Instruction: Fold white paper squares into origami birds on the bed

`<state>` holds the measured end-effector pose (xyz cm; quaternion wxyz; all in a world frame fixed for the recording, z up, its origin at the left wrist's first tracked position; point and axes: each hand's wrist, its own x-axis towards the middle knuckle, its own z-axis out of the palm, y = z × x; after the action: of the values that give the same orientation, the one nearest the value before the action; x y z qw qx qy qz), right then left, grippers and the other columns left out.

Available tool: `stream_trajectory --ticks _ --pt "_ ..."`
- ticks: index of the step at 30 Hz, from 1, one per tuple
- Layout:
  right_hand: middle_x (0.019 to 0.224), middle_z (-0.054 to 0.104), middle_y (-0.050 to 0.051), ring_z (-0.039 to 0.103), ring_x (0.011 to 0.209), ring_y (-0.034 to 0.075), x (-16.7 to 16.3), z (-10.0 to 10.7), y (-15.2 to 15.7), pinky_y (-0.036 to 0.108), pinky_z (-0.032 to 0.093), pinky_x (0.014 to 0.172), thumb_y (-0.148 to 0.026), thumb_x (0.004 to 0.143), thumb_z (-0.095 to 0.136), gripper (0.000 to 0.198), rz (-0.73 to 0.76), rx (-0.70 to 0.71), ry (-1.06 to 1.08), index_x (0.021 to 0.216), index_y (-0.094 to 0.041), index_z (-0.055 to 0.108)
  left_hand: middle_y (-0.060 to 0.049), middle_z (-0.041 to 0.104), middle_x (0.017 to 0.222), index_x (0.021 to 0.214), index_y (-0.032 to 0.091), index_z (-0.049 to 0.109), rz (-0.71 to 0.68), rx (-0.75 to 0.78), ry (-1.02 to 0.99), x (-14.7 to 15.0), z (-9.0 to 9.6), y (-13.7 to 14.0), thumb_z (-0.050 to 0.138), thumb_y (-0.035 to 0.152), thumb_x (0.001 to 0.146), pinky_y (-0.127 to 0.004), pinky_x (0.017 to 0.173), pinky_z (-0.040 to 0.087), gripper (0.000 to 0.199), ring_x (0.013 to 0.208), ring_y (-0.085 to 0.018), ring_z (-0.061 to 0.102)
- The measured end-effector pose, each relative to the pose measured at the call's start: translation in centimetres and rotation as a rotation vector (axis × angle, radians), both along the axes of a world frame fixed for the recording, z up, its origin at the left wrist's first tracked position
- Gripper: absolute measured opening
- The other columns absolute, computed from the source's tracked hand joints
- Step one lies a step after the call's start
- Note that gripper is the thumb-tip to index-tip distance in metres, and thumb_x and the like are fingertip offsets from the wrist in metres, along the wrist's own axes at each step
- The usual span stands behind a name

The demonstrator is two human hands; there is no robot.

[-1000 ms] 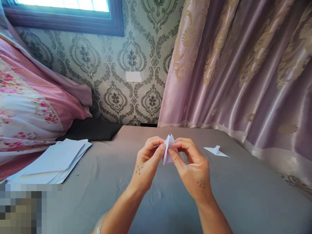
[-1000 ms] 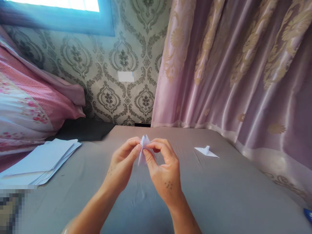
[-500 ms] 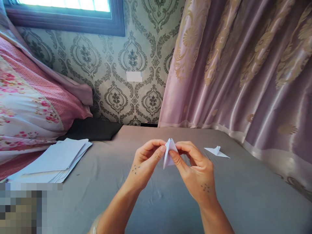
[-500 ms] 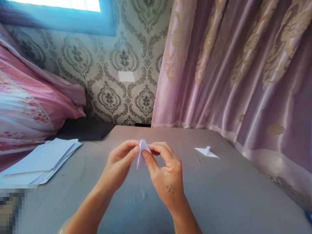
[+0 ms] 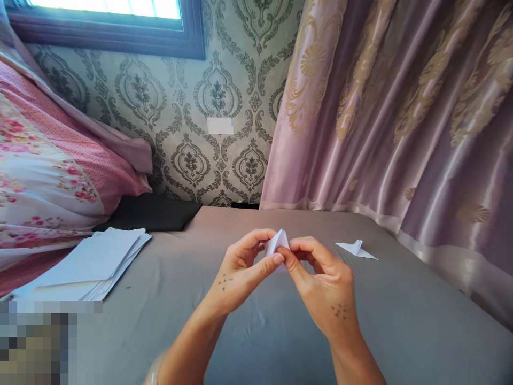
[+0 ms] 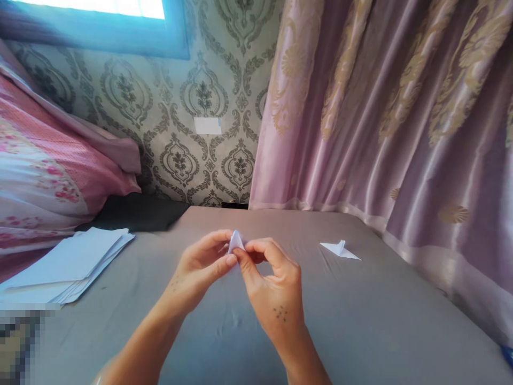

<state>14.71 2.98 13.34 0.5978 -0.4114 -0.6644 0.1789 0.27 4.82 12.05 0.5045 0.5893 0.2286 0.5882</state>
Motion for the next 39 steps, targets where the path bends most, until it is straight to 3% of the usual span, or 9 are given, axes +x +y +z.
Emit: stream_trajectory --ticks 4,8,11,23,26,29,32,36,39 --pt "0.081 0.064 -0.003 0.061 0.074 0.01 0.1 0.3 -0.1 0.022 0.05 0.067 -0.021 0.087 0.063 0.005 0.069 0.027 -0.059 0.086 -0.025 0.066 -0.003 0.066 0.101 0.105 0.022 0.069 0.032 0.044 0.044 -0.2 0.2 0.1 0.067 0.022 0.085 -0.03 0.092 0.047 0.019 0.097 -0.016 0.06" --pt "0.097 0.061 0.001 0.061 0.093 0.014 0.3 0.5 -0.1 0.027 0.05 0.083 -0.021 0.086 0.064 0.005 0.026 0.079 -0.083 0.086 -0.024 0.067 -0.005 0.063 0.108 0.108 0.023 0.07 0.042 0.126 0.106 -0.5 0.5 0.0 0.063 0.02 0.088 -0.029 0.094 0.046 0.022 0.104 -0.017 0.058" --pt "0.107 0.062 0.002 0.06 0.103 0.016 0.6 0.5 0.1 0.031 0.05 0.09 -0.021 0.086 0.063 0.006 0.119 0.053 -0.084 0.089 -0.025 0.066 -0.005 0.057 0.113 0.115 0.026 0.068 0.063 0.212 0.156 -0.7 0.5 -0.2 0.059 0.019 0.091 -0.03 0.096 0.045 0.027 0.11 -0.018 0.054" --pt "0.099 0.065 0.001 0.063 0.094 0.016 1.5 1.1 0.0 0.032 0.051 0.083 -0.014 0.085 0.063 0.011 0.249 0.108 -0.142 0.087 -0.025 0.065 -0.008 0.049 0.113 0.124 0.028 0.063 0.104 0.312 0.253 -0.5 0.6 -0.9 0.05 0.021 0.095 -0.031 0.092 0.047 0.033 0.112 -0.019 0.048" --pt "0.094 0.062 0.0 0.062 0.088 0.014 1.7 0.8 0.0 0.031 0.051 0.079 -0.012 0.084 0.063 0.013 0.25 0.115 -0.112 0.087 -0.024 0.064 -0.005 0.051 0.114 0.128 0.03 0.055 0.142 0.284 0.17 -0.3 0.3 -1.0 0.057 0.016 0.091 -0.031 0.098 0.043 0.039 0.11 -0.017 0.05" --pt "0.093 0.06 0.0 0.061 0.085 0.014 1.9 0.6 0.1 0.03 0.051 0.077 -0.011 0.083 0.063 0.014 0.234 0.123 -0.083 0.087 -0.024 0.063 -0.003 0.054 0.112 0.114 0.029 0.053 0.164 0.281 0.035 -0.2 0.3 -1.1 0.063 0.011 0.086 -0.032 0.098 0.043 0.035 0.109 -0.017 0.053" --pt "0.096 0.06 0.001 0.061 0.088 0.015 2.0 0.6 0.2 0.032 0.051 0.078 -0.011 0.083 0.063 0.014 0.237 0.133 -0.082 0.087 -0.024 0.064 -0.004 0.054 0.11 0.097 0.023 0.057 0.184 0.329 0.063 -0.2 0.5 -1.2 0.064 0.01 0.085 -0.033 0.095 0.045 0.019 0.107 -0.018 0.054" --pt "0.106 0.063 0.004 0.062 0.096 0.019 2.1 0.5 0.2 0.037 0.051 0.085 -0.012 0.084 0.062 0.013 0.232 0.143 -0.074 0.088 -0.024 0.065 -0.008 0.057 0.111 0.096 0.02 0.062 0.245 0.366 0.134 -0.3 0.8 -1.2 0.065 0.01 0.084 -0.036 0.097 0.044 0.016 0.108 -0.021 0.055" --pt "0.099 0.065 0.004 0.063 0.089 0.018 2.0 0.3 0.3 0.035 0.053 0.078 -0.011 0.083 0.063 0.015 0.233 0.167 -0.064 0.087 -0.025 0.064 -0.008 0.06 0.11 0.095 0.02 0.066 0.278 0.383 0.141 -0.3 0.9 -1.3 0.067 0.011 0.082 -0.036 0.096 0.046 0.016 0.105 -0.021 0.057"
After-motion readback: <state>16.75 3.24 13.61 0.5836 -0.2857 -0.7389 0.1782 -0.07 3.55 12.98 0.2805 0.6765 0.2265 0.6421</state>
